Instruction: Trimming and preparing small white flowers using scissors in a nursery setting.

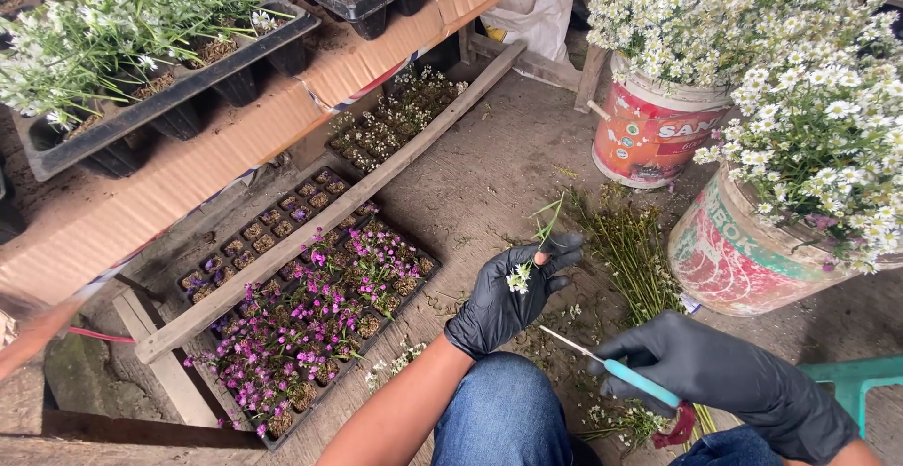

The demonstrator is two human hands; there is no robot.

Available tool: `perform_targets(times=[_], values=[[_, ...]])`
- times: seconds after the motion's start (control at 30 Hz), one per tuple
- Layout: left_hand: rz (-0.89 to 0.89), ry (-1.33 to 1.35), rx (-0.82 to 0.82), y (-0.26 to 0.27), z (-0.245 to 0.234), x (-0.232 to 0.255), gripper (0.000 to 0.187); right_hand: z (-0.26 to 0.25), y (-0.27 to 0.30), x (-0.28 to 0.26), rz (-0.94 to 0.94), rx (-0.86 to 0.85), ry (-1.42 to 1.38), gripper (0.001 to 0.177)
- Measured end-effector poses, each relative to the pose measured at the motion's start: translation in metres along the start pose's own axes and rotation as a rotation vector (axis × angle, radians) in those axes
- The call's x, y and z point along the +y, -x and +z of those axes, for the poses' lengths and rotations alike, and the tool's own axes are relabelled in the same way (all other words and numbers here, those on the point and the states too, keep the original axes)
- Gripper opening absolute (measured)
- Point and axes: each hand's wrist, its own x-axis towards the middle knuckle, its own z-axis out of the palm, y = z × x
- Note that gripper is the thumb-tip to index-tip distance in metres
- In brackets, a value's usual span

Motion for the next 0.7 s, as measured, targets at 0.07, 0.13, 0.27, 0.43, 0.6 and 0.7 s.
perform_targets(times=[0.07,0.13,0.27,0.43,0.6,0.7], values=[[-0.002,-0.010,0.006,-0.002,-0.001,-0.001,0.043,-0.007,-0.003,0.003,-0.002,-0.003,0.162,0.040],[0.059,0.020,-0.069,-0.003,-0.006,-0.005,0.033,-0.008,-0.013,0.011,0.179,0.306,0.496,0.041],[-0.016,-0.031,-0.063,0.001,0.002,-0.003,0.008,-0.016,-0.005,-0.020,0.184,0.703,-0.046,0.044],[-0.007,-0.001,0.062,-0.005,-0.011,-0.031,0.026,-0.026,-0.037,-0.001,-0.407,0.785,-0.584,0.054],[0.007,-0.016,0.033,0.007,0.024,-0.018,0.023,-0.029,-0.036,-0.003,-0.542,0.751,-0.744,0.052],[0.005,-0.025,0.033,-0.002,-0.017,-0.035,0.022,-0.026,-0.037,-0.004,-0.549,0.743,-0.748,0.053]])
